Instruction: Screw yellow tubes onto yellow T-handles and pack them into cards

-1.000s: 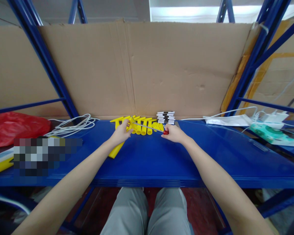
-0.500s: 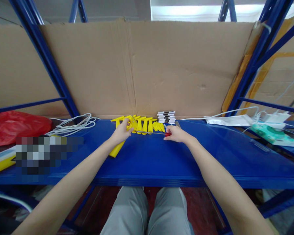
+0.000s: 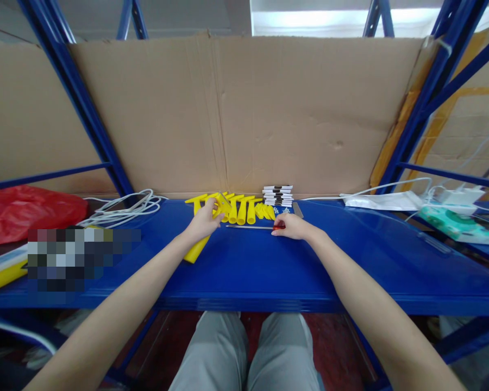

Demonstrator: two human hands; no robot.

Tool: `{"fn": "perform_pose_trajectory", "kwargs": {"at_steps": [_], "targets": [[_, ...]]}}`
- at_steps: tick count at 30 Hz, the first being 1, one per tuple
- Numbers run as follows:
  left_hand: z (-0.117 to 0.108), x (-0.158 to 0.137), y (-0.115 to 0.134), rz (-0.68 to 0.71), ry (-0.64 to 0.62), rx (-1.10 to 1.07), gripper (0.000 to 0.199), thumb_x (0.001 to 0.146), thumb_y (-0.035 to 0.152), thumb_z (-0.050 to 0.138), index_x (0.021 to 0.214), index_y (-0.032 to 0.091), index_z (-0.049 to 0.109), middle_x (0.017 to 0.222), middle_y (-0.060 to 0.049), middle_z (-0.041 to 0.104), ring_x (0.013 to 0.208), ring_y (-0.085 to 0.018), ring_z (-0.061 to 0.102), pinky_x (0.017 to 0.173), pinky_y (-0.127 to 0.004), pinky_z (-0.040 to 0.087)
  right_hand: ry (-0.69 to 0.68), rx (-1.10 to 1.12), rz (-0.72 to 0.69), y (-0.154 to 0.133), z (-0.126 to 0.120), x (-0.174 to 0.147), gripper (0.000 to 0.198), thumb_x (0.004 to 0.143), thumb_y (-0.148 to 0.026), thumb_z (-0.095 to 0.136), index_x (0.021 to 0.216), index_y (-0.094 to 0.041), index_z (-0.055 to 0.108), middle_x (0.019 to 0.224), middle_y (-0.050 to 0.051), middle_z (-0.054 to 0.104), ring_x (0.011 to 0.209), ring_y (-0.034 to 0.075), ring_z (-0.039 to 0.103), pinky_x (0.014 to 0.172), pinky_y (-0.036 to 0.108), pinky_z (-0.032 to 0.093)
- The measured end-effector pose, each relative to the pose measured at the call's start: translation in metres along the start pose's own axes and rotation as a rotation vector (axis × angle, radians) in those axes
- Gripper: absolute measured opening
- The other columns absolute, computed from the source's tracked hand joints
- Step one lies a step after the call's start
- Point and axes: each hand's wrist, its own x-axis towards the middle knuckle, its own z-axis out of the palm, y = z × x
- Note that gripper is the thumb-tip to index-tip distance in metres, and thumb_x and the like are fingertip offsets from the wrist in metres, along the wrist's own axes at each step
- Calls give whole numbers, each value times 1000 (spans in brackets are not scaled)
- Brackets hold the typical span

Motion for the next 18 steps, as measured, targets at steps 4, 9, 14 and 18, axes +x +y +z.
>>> {"fn": "perform_pose_trajectory", "kwargs": {"at_steps": [4,9,14,18], "targets": [[1,0,1,10,1,-3,29,79,16,53,106,18,43,104,-10,60,85,-20,64,75,-33,51,70,-50,-7,-4,5,1,25,72,-32,67,90,-16,64,94,10,67,85,21,62,76,32,48],[1,-3,4,33,-9,-17,27,78,15,52,104,17,43,104,-11,59,89,-21,64,76,-34,50,151,-147,-114,-22,5,14,23,79,-32,61,95,-16,63,99,11,66,91,22,61,81,35,46],[1,-5,5,99,8,-15,24,77,15,51,99,18,43,98,-9,60,88,-21,63,78,-35,48,228,-208,-228,-72,1,39,21,86,-28,51,99,-15,61,99,11,67,91,22,61,79,34,43],[1,-5,4,133,29,25,19,77,16,50,94,19,42,90,-6,60,85,-21,62,76,-35,48,254,-241,-227,-102,8,58,22,90,-30,46,100,-15,59,101,12,66,93,22,61,77,33,40]]}}
